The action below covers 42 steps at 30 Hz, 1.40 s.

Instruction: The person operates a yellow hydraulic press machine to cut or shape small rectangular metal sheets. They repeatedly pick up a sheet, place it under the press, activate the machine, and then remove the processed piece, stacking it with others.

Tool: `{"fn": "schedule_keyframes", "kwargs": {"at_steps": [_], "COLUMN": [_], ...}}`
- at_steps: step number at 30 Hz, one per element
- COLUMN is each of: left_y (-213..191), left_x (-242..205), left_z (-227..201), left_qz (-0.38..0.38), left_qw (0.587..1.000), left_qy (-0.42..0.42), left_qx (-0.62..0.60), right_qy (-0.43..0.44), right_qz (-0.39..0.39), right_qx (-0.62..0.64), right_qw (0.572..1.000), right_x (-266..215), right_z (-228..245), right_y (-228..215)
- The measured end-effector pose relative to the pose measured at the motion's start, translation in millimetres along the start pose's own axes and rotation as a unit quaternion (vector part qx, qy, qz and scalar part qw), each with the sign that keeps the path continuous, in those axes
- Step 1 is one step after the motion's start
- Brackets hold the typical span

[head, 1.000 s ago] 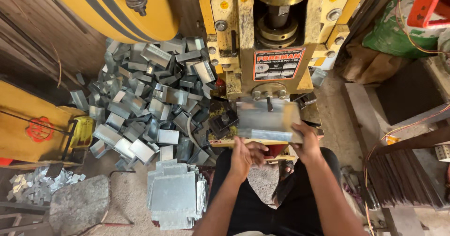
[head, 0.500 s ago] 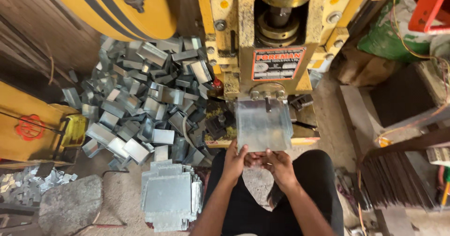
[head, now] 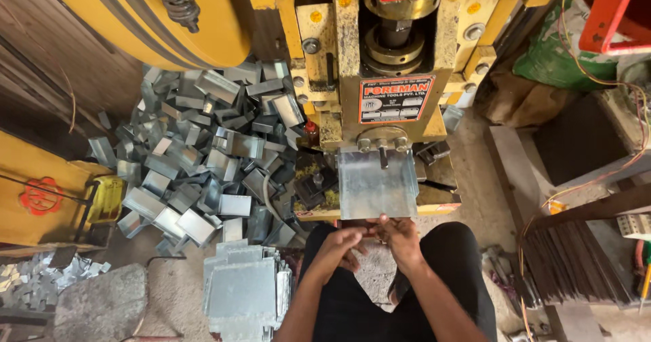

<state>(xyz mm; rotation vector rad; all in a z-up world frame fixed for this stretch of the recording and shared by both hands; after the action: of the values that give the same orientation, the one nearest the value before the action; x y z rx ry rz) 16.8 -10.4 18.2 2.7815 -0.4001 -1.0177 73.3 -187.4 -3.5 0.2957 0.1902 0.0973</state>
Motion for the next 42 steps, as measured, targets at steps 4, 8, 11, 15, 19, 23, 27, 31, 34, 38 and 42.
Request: {"fn": "schedule_keyframes", "kwargs": {"at_steps": [4,8,11,15,19,23,27,31,34,38,42], "left_y": [10.5,20.1,27.1,36.4,59.2,74.4,41.4,13.0,16.2,21.3,-1.5], "left_x": [-5.6,-4.6,8.8,78.8,129.9,83.4,22.6,2.1,-19.1,-13.7,12.4], "left_z": [9.1,-3.3,-28.9,-49.4,-40.7,-34.8,-21.4,-35.9,-58.1,-58.1,-54.4], "left_qz": [0.019,-0.03,-0.07,0.007,0.067,0.118,0.086,0.043,0.116,-0.08,-0.257], "left_qw": [0.997,0.996,0.995,0.984,0.936,0.944,0.985,0.926,0.917,0.973,0.951], "left_qy": [-0.036,-0.009,0.045,0.092,-0.053,-0.09,-0.06,0.057,0.129,0.143,0.168], "left_qx": [0.062,0.079,0.049,-0.15,-0.342,-0.294,-0.137,-0.37,-0.358,-0.162,0.03], "right_qy": [-0.039,-0.014,0.009,-0.03,0.022,0.019,0.024,-0.133,-0.103,-0.159,-0.152], "right_qz": [0.007,-0.008,-0.051,-0.05,-0.045,0.054,-0.097,-0.022,-0.04,0.015,-0.019], "right_qx": [0.007,0.005,-0.013,0.046,0.127,0.2,0.307,0.231,0.195,0.18,0.107], "right_qw": [0.999,1.0,0.999,0.997,0.991,0.978,0.946,0.963,0.975,0.971,0.982], "right_x": [0.8,-5.3,-22.6,-20.9,-4.8,17.8,18.5,5.6,0.6,-8.9,17.1], "right_z": [0.2,-1.6,-3.5,-23.4,-31.6,-20.1,17.9,62.6,73.3,70.8,59.6], "right_y": [1.7,-3.6,-25.0,-43.3,-58.2,-67.2,-84.1,-74.0,-44.5,-3.1,-5.6]}}
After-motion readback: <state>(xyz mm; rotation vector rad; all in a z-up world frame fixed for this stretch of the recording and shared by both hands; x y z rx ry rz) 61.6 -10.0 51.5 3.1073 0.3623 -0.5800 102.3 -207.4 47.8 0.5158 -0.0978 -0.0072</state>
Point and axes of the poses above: each hand's wrist, its own x-axis towards the middle knuckle, its own y-axis out of the palm, z = x × y, the point moved 5 cm from there along x, towards the middle knuckle, and after that the axes turned 12 degrees about -y, right-handed, at the moved point
